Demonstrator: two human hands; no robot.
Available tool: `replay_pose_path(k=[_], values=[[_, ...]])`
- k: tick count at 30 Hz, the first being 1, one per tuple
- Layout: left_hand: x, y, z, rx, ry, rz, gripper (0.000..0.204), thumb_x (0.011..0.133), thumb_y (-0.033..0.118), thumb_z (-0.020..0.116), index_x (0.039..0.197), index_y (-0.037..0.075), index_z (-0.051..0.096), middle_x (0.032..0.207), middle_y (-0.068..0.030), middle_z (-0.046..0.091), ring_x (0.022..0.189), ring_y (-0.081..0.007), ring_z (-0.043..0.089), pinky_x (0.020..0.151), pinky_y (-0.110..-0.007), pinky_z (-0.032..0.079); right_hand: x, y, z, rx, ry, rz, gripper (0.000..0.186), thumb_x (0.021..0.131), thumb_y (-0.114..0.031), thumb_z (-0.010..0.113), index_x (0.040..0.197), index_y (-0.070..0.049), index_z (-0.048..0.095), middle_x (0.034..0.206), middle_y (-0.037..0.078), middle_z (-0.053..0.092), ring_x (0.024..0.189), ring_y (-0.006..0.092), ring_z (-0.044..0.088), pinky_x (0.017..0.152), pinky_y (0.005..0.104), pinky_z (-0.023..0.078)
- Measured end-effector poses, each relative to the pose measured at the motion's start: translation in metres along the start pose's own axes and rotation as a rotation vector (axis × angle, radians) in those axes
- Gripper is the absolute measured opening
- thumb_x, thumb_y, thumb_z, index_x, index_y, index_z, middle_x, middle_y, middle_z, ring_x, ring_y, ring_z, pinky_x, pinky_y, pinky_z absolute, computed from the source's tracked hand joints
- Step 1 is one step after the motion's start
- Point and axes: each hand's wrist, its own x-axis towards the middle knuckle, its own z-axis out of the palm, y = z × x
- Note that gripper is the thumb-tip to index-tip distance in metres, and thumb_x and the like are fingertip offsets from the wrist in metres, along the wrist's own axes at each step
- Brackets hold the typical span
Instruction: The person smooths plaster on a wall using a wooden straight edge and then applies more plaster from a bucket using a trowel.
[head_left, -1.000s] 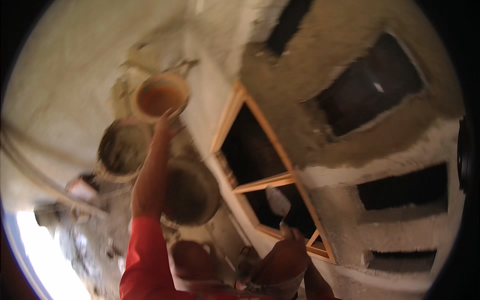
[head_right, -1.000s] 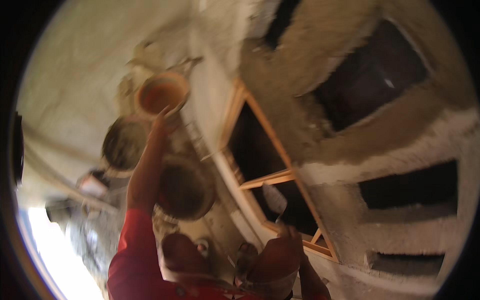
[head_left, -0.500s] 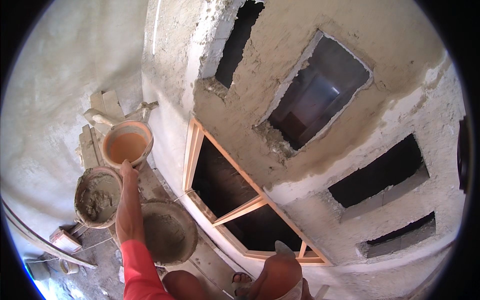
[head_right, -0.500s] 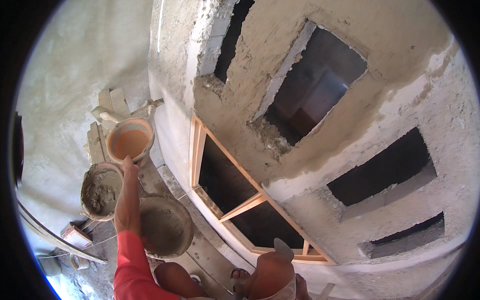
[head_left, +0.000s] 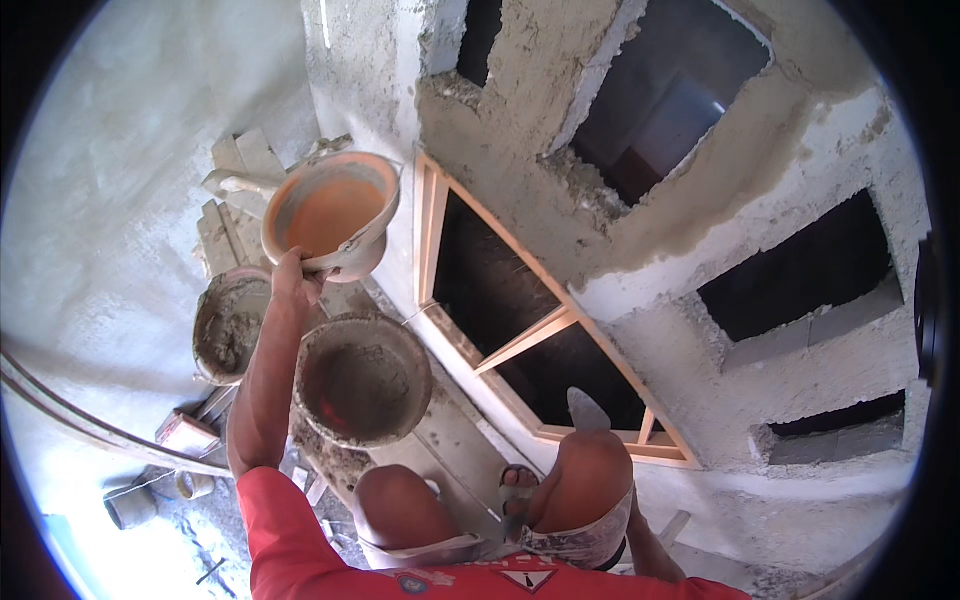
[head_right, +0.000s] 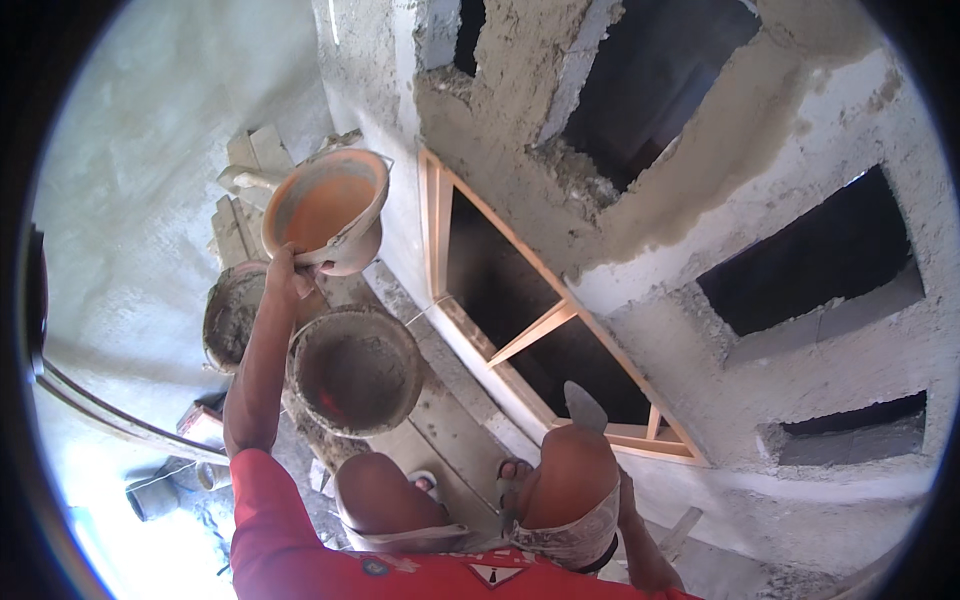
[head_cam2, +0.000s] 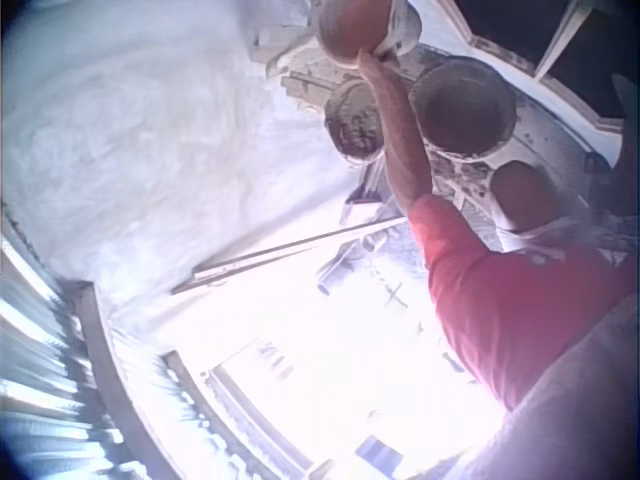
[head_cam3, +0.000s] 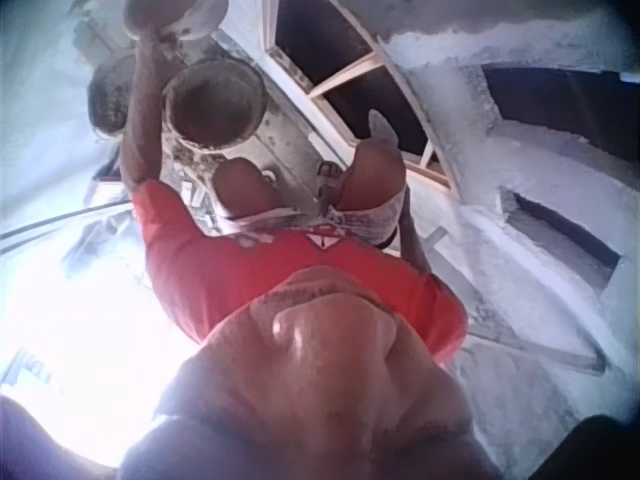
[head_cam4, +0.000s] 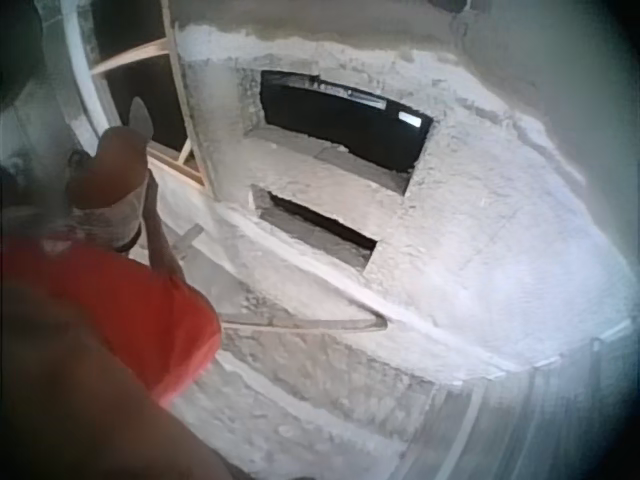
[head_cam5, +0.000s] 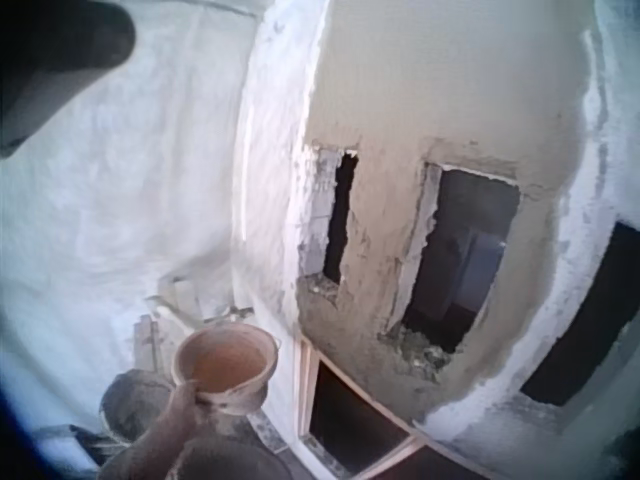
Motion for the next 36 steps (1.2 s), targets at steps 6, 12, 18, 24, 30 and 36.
replay_pose_path(k=[6,12,18,24,30,36], values=[[-0.166,0.036,0.024,0.088,-0.039,0.070,0.037,0.092,0.000,0.046,0.126,-0.012,0.037,0.118,-0.0228,0.056,0.101,-0.0361,0.067,0.082,-0.047,0.063,0.013,-0.017,0.006,-0.026,-0.057,-0.060,0.037,0.099,-0.026,0.055,0.129,-0.004,0.058,0.118,0.014,0.066,0.108,0.0220,0.063,0.095,0.0358,0.049],[-0.298,0.045,-0.005,0.221,0.097,0.114,0.036,0.092,0.003,0.048,0.125,-0.009,0.041,0.114,-0.0200,0.060,0.100,-0.0299,0.067,0.093,-0.042,0.057,0.037,-0.031,0.002,-0.064,-0.089,-0.109,0.038,0.097,-0.026,0.059,0.130,-0.006,0.058,0.117,0.014,0.067,0.107,0.0224,0.065,0.094,0.0360,0.050],[-0.395,0.046,-0.065,0.271,0.326,0.090,0.037,0.090,0.005,0.051,0.124,-0.008,0.046,0.109,-0.0179,0.063,0.097,-0.0275,0.068,0.090,-0.040,0.056,0.070,-0.047,0.006,-0.095,-0.153,-0.157,0.041,0.094,-0.026,0.063,0.130,-0.007,0.058,0.115,0.015,0.068,0.105,0.0228,0.067,0.093,0.0362,0.051],[-0.470,0.042,-0.102,0.447,0.482,0.105,0.037,0.089,0.001,0.050,0.123,-0.010,0.048,0.108,-0.0179,0.063,0.092,-0.0244,0.067,0.083,-0.038,0.058,0.104,-0.065,0.004,-0.123,-0.245,-0.126,0.043,0.092,-0.026,0.068,0.131,-0.009,0.058,0.114,0.015,0.070,0.103,0.0232,0.069,0.092,0.0364,0.052],[-0.493,0.031,-0.107,0.390,0.581,0.149,0.026,0.088,0.000,0.055,0.113,-0.005,0.050,0.090,-0.0133,0.063,0.075,-0.0212,0.068,0.064,-0.030,0.058,0.087,-0.136,0.025,-0.808,-0.185,0.009,0.044,0.090,-0.024,0.068,0.131,-0.011,0.058,0.119,0.016,0.068,0.108,0.0306,0.068,0.093,0.0401,0.052],[-0.488,0.030,-0.108,0.457,0.561,0.158,0.026,0.088,0.000,0.055,0.113,-0.004,0.052,0.088,-0.0115,0.064,0.072,-0.0200,0.067,0.063,-0.029,0.058,0.084,-0.123,0.022,-0.750,-0.159,-0.018,0.044,0.090,-0.025,0.068,0.131,-0.011,0.058,0.118,0.016,0.068,0.107,0.0313,0.068,0.092,0.0406,0.052]])
